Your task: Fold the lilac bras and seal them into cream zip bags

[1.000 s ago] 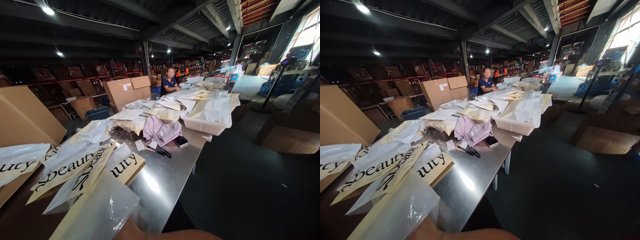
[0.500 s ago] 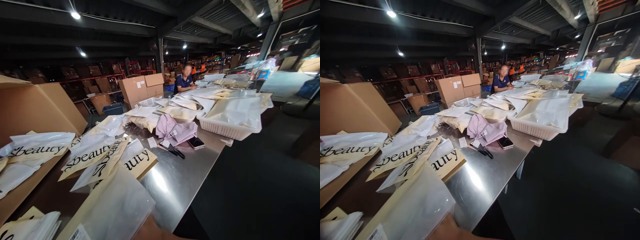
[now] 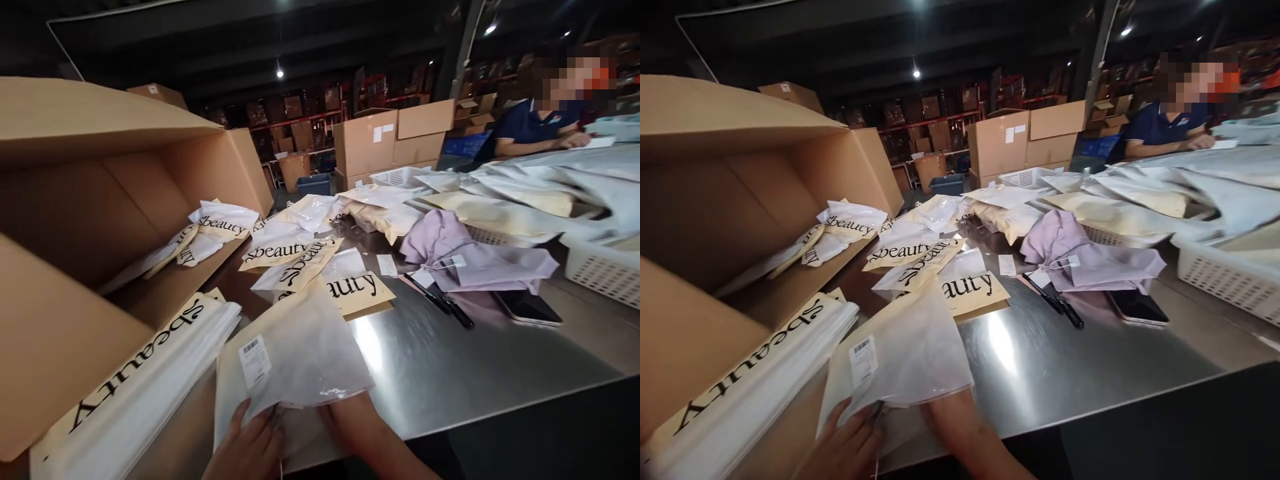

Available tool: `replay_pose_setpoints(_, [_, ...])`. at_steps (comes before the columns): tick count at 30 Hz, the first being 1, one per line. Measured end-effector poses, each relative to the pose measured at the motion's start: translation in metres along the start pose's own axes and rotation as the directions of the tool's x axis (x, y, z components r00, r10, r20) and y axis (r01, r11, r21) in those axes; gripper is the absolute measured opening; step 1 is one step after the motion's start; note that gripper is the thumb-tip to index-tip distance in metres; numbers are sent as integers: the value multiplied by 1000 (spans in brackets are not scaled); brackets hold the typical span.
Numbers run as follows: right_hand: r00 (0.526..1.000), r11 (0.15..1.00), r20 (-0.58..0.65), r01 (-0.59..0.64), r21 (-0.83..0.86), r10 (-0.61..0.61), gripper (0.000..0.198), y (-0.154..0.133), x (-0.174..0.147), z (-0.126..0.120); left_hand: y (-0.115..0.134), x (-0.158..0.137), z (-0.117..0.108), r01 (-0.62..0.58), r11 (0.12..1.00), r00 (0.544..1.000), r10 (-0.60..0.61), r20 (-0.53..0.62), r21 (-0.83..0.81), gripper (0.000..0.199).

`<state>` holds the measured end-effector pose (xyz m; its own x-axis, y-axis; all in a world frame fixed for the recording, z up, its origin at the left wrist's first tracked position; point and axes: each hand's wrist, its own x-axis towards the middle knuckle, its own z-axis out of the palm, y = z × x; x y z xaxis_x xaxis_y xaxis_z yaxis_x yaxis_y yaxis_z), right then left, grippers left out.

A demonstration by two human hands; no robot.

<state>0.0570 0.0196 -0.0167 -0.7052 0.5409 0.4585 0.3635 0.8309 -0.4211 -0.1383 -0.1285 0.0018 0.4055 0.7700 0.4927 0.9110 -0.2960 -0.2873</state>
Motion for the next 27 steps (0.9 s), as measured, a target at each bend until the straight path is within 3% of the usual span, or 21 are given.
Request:
replay_pose_setpoints(5, [999, 998, -8, 32, -57, -32, 44, -4, 3, -7, -1, 5, -9, 6, 1000, 996, -5, 94, -17, 24])
replay_pose_setpoints(8, [998, 993, 47, 45, -108, -40, 46, -4, 1, -4, -8, 7, -18, 18, 998, 992, -10, 129, -61, 21])
replay_pose_setpoints(13, [998, 992, 58, 22, -122, -15, 47, -3, -4, 2, -20, 12, -38, 63, 996, 947, -39, 318, -66, 47])
replay_pose_setpoints(19, [995, 989, 51, 89, -115, -83, 48, -4, -3, 1, -12, 5, -37, 177, 982, 924, -141, 355, -72, 52])
replay_pose_setpoints(21, [994, 987, 31, 110, -116, -107, 42, -3, -2, 1, -7, 5, -36, 193, 980, 892, -155, 424, -49, 54])
replay_pose_setpoints(25, [991, 979, 5, 132, -153, -133, 35, -1, 0, 4, -3, 13, -37, 193, 977, 805, -210, 555, 90, 28])
replay_pose_setpoints(27, [990, 976, 34, 140, -165, -136, 34, 0, 2, 5, -4, 20, -41, 164, 971, 777, -236, 583, 173, 25])
